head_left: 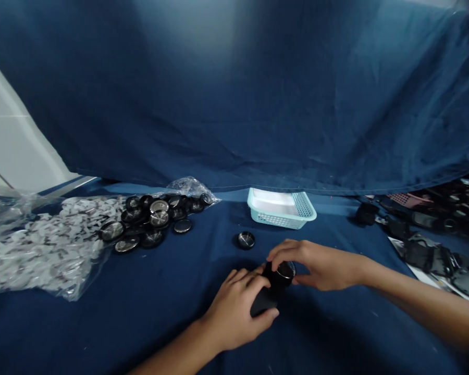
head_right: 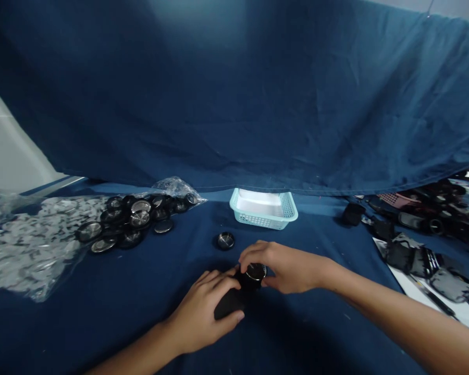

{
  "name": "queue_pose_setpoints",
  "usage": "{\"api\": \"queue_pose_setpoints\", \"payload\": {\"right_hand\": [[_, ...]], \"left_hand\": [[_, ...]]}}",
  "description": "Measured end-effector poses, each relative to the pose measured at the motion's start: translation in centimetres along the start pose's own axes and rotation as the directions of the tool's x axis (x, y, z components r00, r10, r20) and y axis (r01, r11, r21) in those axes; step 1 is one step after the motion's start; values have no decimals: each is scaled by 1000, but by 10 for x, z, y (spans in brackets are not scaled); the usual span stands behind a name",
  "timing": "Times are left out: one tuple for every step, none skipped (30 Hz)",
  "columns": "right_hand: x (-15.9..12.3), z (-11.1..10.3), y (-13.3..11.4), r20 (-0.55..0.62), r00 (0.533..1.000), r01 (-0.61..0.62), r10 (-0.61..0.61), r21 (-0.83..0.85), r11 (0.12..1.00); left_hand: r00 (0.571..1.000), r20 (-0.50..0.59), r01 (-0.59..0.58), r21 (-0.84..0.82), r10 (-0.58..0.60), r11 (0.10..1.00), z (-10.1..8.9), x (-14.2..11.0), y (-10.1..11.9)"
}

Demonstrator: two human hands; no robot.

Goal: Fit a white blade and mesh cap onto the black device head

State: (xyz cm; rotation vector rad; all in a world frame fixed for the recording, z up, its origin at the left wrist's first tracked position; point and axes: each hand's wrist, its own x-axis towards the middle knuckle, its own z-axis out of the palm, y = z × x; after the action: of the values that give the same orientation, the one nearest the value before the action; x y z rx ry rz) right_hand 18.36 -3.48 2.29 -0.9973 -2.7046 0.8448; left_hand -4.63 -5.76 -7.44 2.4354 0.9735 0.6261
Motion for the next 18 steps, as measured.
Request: {"api": "queue_pose_setpoints", "payload": {"right_hand": [[0,0,2,0,1000,-9,9,-9,1000],[1,1,4,-9,1000,-27,27,-21,999],[2,3,6,-32,998,-57,56,-41,998],[3,6,8,-66,993,-100,95,-70,993],[5,10,9,-110,984,-153,141,-109,982],[6,15,9,-161,969,-213,188,-154,965],[8,20,8,-212,950,-274,231,-207,939],[9,25,7,-254,930,-332,267,-261,907],[11,30,6,-281,913,-379,297,-312,871],[11,33,4,-293,900,-416,323,-353,838],[11,34,3,-294,889,-445,350,-385,808],[10,34,3,-283,884,-463,373,-408,787],[8,31,3,-267,883,-468,387,-419,778],[5,28,3,-243,889,-458,389,-418,785],[2,23,5,-209,902,-430,377,-402,808],[-2,18,7,-164,923,-385,348,-364,848],[-5,12,9,-109,946,-325,306,-300,897],[-8,7,11,-53,965,-261,256,-218,940]], "left_hand": [[1000,-5,1,0,-1,1000,0,0,0],[1000,-8,1,2,-1,1000,1,0,-1],[1000,-10,2,6,-2,1000,1,0,-1],[1000,-8,2,15,-2,1000,1,0,-1],[1000,-7,0,26,1,1000,2,-1,-1],[1000,-7,-5,41,5,999,3,-1,-1],[1000,-8,-9,58,10,998,4,-2,-1],[1000,-8,-14,76,15,997,4,-2,0],[1000,-9,-17,93,18,995,5,-2,0],[1000,-10,-18,107,19,994,6,-2,1],[1000,-12,-16,117,18,993,7,-2,1],[1000,-13,-12,122,14,992,7,-1,1],[1000,-17,-8,123,10,992,7,-1,2],[1000,-19,-4,122,6,993,7,0,2],[1000,-21,-2,120,5,993,7,0,1],[1000,-21,-4,117,7,993,7,0,1],[1000,-21,-10,116,12,993,7,1,1],[1000,-21,-18,117,21,993,7,1,0]]}}
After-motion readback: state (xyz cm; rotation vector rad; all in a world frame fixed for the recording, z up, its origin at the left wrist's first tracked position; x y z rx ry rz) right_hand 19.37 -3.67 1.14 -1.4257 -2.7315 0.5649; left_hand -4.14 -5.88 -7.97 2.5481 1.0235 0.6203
